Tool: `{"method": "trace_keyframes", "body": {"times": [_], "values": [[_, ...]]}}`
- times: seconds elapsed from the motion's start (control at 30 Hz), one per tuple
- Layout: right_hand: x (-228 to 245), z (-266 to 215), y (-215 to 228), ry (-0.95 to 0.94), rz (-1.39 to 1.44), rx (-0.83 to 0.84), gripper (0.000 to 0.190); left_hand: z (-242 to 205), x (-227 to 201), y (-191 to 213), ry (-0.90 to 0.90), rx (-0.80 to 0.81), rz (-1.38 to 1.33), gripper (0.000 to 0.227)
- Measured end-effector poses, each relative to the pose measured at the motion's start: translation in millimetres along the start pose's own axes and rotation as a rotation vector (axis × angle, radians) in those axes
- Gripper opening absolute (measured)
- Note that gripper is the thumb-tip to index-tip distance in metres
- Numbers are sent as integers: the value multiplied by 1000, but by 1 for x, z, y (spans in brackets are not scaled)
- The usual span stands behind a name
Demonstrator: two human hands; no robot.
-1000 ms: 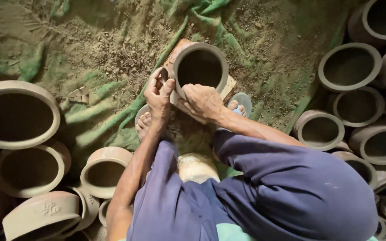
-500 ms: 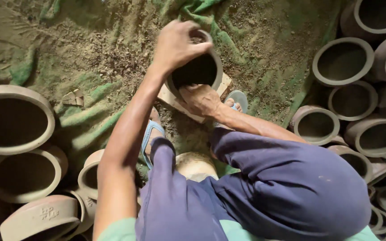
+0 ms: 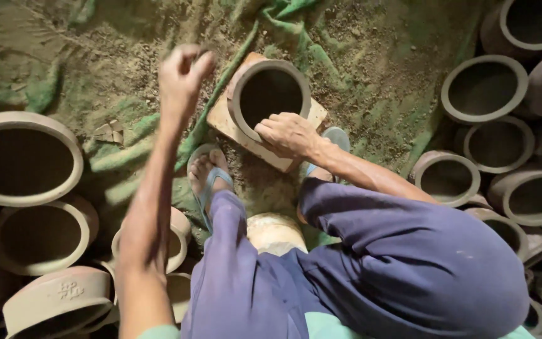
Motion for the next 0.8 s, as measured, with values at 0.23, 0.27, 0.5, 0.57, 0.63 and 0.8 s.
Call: {"method": "trace_keyframes", "body": {"times": [0.23,0.27,0.5,0.57,0.63,0.8], "values": [[8,9,15,-36,58,-23,27,-117,61,-58,338,-220,-867,49],[12,11,12,-31,62,-19,27,-123,64,-69,343,-227,-866,49],[6,10,0,-200,29,20,25,-132,59,-111,366,-256,-1095,54],[5,11,-1,-208,13,26,23,-125,55,-108,381,-258,-1096,54],[8,13,4,-193,13,4,22,-114,41,-94,351,-236,-999,54],[4,9,-1,-150,2,11,20,-54,-12,-56,273,-79,-841,49]]}}
Point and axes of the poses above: each hand's wrist, its own z-axis towards the middle knuckle, its own y-axis out of the back of the hand, x = y × z, the point moved 8 cm from there along z, towards the middle knuckle, and after that the axes turned 3 degrees about y, right-handed, at the moved point
